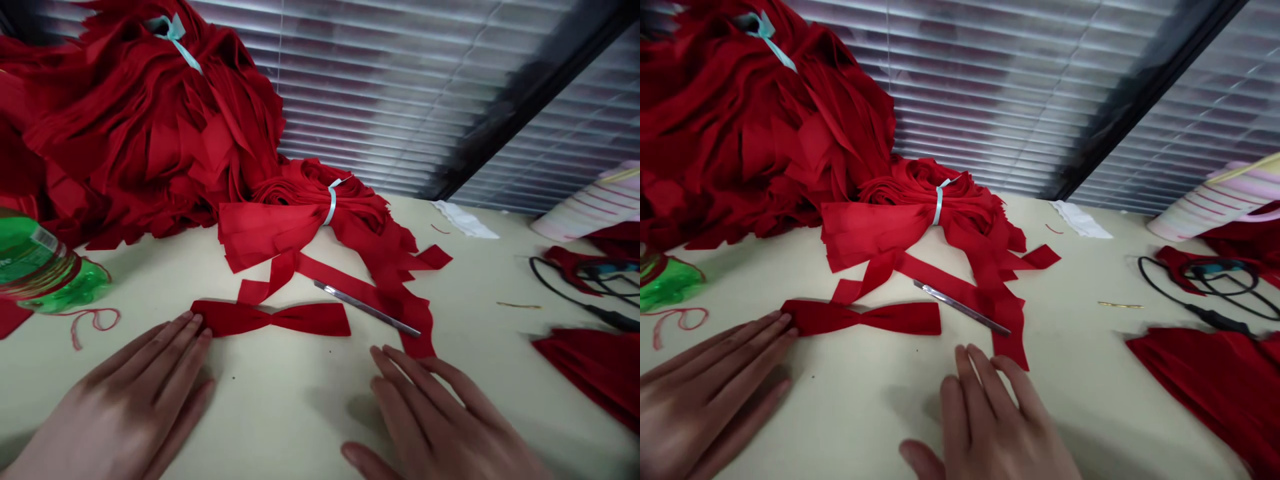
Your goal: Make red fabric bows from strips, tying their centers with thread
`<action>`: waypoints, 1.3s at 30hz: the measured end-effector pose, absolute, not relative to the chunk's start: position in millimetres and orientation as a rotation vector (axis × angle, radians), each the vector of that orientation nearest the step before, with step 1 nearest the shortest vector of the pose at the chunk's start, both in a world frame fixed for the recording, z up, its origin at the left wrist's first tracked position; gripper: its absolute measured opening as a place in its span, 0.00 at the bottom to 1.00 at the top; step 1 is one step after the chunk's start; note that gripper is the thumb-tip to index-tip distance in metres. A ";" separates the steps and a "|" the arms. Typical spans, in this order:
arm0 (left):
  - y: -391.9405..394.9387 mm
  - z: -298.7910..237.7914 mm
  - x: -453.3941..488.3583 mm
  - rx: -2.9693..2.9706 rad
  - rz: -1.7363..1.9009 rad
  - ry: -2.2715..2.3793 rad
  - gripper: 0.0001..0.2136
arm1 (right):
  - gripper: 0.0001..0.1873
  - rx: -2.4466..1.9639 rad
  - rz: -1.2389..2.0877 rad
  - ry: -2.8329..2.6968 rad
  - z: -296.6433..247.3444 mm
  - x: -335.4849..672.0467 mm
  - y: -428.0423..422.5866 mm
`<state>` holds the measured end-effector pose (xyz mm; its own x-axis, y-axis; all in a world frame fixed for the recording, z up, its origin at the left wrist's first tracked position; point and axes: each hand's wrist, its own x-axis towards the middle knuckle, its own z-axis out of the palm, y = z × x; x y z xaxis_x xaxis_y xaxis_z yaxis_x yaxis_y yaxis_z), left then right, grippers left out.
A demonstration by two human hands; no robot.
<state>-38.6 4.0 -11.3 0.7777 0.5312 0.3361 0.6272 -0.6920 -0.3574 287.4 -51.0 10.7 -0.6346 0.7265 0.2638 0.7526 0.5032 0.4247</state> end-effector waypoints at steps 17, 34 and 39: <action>16.6 -7.0 -45.6 -2.734 -0.031 -0.985 0.43 | 0.39 -1.190 -0.685 -2.819 7.7 269.8 -13.5; 25.6 -0.6 -57.7 -2.506 -0.103 -1.067 0.46 | 0.35 -1.276 -0.737 -2.705 -5.0 274.8 -19.8; 31.0 30.1 -74.0 -2.422 -0.172 -1.459 0.21 | 0.38 -1.298 -0.756 -2.656 -6.9 270.6 -18.7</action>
